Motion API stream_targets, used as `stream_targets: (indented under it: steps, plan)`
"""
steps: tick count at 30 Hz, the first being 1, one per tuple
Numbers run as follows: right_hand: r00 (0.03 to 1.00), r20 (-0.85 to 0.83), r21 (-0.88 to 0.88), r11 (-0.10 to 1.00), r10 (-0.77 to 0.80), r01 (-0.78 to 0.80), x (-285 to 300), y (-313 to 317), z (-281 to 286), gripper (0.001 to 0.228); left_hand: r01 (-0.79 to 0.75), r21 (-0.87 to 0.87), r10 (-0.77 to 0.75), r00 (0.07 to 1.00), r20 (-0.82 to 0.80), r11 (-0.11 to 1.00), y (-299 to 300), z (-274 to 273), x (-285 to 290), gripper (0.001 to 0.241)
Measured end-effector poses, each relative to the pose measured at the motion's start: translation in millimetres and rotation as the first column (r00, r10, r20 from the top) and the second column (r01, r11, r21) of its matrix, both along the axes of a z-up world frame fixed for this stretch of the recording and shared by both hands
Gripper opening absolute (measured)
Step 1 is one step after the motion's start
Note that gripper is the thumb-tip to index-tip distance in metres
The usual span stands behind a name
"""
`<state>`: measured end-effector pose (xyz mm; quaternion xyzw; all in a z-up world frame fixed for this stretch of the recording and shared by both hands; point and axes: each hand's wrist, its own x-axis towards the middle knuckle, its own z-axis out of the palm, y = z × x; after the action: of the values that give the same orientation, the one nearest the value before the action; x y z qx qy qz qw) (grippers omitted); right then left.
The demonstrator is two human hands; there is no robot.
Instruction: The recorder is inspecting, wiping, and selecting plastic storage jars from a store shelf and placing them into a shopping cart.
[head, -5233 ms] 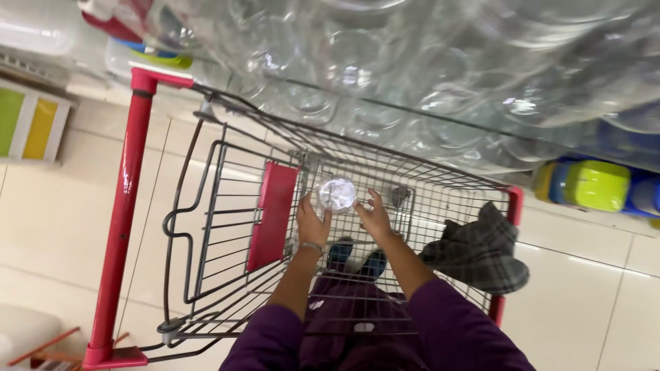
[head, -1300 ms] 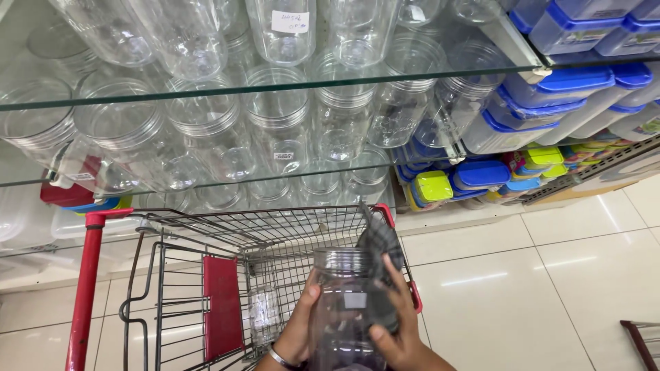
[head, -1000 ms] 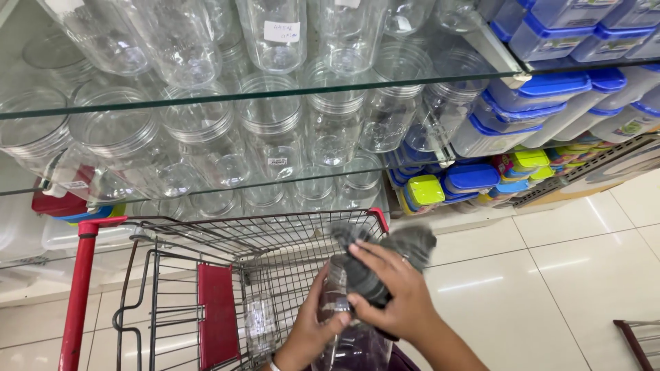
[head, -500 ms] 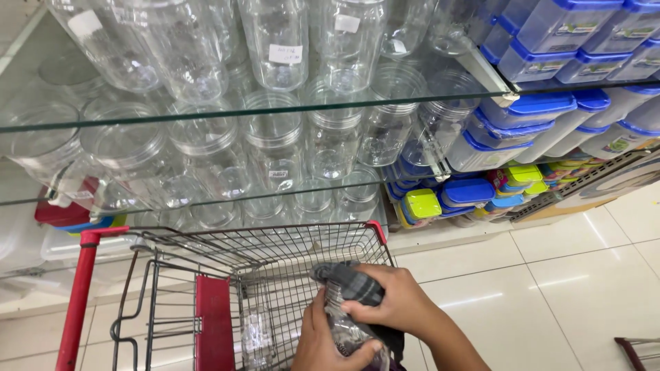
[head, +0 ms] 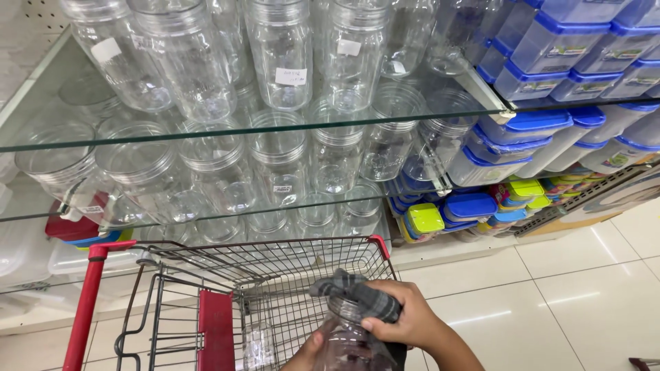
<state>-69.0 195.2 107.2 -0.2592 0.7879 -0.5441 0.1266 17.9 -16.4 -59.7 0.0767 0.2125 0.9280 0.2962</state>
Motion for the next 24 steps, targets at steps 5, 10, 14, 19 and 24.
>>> stream_targets:
  steps: [5,10,14,19,24]
  plan:
    - [0.955,0.082,0.414,0.881,-0.286,0.229,6,-27,45,0.052,-0.227,-0.583,0.168,0.974,-0.155,0.78,12,-28,10,0.099]
    - [0.982,-0.053,0.277,0.942,-0.183,0.19,3,-12,27,0.05,-0.424,-0.76,0.165,0.903,-0.397,0.492,3,-38,7,0.1]
    - [0.991,-0.111,-0.114,0.989,0.077,-0.089,-3,0,-1,0.054,-0.231,-0.288,0.219,0.973,-0.074,0.93,4,-47,-1,0.095]
    - [0.991,-0.126,-0.14,0.988,0.048,-0.066,1,-3,1,0.054,-0.127,0.065,0.111,0.97,0.215,0.99,11,-38,-6,0.092]
    - [0.971,-0.088,0.572,0.787,-0.222,0.232,3,-33,55,0.049,-0.289,-0.48,0.184,0.949,-0.255,0.828,34,-49,5,0.086]
